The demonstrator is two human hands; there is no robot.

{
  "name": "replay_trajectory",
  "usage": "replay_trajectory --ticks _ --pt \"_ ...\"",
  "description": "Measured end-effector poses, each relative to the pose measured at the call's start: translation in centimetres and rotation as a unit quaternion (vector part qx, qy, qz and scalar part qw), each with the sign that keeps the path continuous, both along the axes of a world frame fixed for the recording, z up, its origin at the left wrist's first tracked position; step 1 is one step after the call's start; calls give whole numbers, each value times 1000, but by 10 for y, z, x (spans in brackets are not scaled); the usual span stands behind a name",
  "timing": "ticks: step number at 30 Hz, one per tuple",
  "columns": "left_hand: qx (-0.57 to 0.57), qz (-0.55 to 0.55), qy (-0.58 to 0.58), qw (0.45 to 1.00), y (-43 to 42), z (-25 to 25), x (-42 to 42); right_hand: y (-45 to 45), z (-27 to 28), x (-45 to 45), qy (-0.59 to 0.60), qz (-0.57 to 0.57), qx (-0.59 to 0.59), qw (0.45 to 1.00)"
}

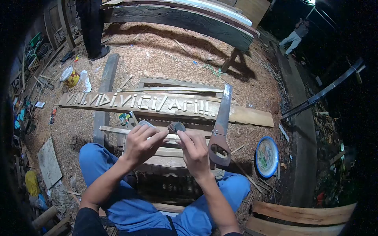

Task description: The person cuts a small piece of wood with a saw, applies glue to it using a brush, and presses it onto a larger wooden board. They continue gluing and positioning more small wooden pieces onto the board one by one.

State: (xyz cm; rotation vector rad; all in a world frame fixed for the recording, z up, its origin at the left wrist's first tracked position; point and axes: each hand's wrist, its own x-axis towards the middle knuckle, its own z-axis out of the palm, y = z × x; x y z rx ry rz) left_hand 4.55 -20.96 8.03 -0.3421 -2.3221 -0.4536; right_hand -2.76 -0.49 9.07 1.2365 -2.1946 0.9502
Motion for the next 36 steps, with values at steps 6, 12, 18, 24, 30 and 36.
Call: replay_trajectory --ticks 6,12,18,24,30,36 --pt "-5 -19 15 1000 -3 0 -2 0 8 1 -23 -3 -26 999" --pt "-1 1 46 999 -2 9 -2 -2 8 1 -38 10 -27 999" --pt "-14 3 51 999 -8 13 -1 -7 9 2 -24 4 -34 999" --pt "-9 -2 48 999 -13 9 -1 -14 8 2 -40 -4 -44 998" --pt "4 -28 29 999 -17 6 0 -17 0 0 -58 18 -45 997" --pt "36 -69 43 996 -20 -4 -4 -22 8 9 -166 20 -81 983"
